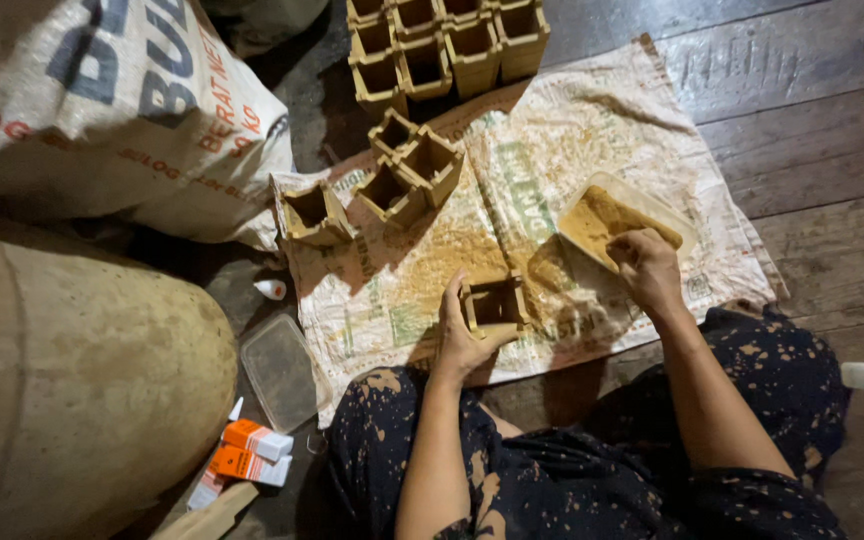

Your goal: The person assembles rectangular clay molds by hand, applying adhesive from a small bottle to the edges and pressing pieces together while sitting on the floor.

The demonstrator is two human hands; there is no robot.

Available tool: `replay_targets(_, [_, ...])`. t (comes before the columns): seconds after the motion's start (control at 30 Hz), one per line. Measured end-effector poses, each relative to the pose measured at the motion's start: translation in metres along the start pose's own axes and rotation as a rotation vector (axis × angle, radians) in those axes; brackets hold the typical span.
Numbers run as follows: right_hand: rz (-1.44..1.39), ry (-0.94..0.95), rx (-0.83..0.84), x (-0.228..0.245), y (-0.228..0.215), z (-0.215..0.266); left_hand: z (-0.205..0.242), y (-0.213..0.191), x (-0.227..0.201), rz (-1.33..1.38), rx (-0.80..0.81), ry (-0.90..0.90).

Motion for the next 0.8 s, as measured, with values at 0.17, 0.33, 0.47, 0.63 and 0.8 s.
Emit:
replay_targets(0.17, [-0.312,-0.155,0.1,0.039,0.006,0.018,0.003,-0.001,-0.022,0.012,0.028,-0.012])
replay_targets(0.33, [-0.523,-0.091,0.205,0.104,0.006,0.042,0.001,-0.006,-0.017,-0.019,0.049,-0.019])
replay_targets(0.47, [-0.539,-0.116,0.262,0.114,0.026,0.045,0.003,-0.005,-0.017,-0.04,0.073,0.017])
replay_targets(0.63, [-0.48,-0.259,0.247,0.157,0.024,0.042,0.001,-0.005,-0.02,-0.036,0.09,-0.003])
replay_targets(0.8, [-0.458,-0.37,0.245,0.173,0.028,0.038,0.004,0.001,-0.011,-0.04,0.086,-0.043])
Point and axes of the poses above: each hand's wrist, its own z-axis away from the middle knuckle, its own y-axis out of the palm, x = y × z, the point moved 10 cm from there along -z, towards the middle knuckle, and after that the axes turned 14 degrees about x, right-handed, at the moved point
